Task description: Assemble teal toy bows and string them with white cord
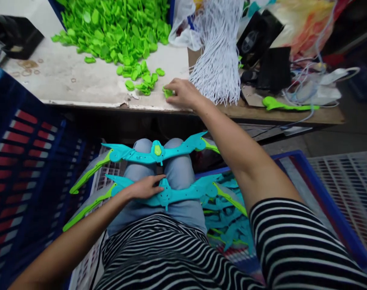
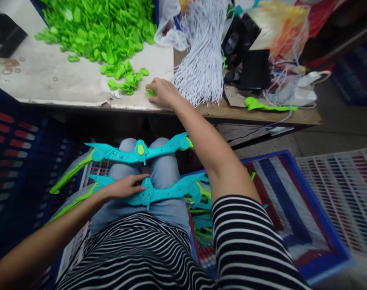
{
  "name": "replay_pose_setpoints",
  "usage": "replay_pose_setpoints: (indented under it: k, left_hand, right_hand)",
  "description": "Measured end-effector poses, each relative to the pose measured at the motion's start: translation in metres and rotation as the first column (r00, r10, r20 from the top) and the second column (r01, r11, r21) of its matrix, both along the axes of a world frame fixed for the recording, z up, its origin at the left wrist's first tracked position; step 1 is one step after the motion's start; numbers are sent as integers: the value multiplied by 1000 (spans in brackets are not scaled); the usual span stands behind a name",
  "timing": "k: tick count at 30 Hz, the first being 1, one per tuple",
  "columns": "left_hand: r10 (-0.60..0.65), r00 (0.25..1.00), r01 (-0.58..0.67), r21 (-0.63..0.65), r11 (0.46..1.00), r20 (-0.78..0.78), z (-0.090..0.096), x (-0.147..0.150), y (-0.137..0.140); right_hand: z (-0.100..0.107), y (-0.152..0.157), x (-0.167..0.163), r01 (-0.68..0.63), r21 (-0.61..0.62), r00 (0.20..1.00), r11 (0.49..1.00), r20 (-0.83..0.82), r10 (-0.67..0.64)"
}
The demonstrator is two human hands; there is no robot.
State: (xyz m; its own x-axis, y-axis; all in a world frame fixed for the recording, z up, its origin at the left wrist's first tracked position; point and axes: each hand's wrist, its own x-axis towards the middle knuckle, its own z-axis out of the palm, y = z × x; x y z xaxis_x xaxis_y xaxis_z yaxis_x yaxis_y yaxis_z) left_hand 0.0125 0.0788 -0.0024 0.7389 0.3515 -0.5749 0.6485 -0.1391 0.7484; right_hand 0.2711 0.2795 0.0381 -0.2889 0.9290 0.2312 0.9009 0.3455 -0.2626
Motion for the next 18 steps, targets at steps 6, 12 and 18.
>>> replay_pose_setpoints:
  k: [6, 12, 18]
  left_hand:
    - [80, 996, -79, -50, 996, 33, -7, 0, 1]
    - [176, 982, -157, -226, 961, 63, -11, -1, 2]
    - [222, 975, -211, -256, 943, 13, -16, 0, 1]
  right_hand:
    - [11, -76, -20, 60, 137, 968, 989, -251, -24]
    - [-27, -253, -67, -300, 74, 899, 951, -311, 308]
    - [-61, -324, -95, -166, -131, 955, 977, -268, 126]
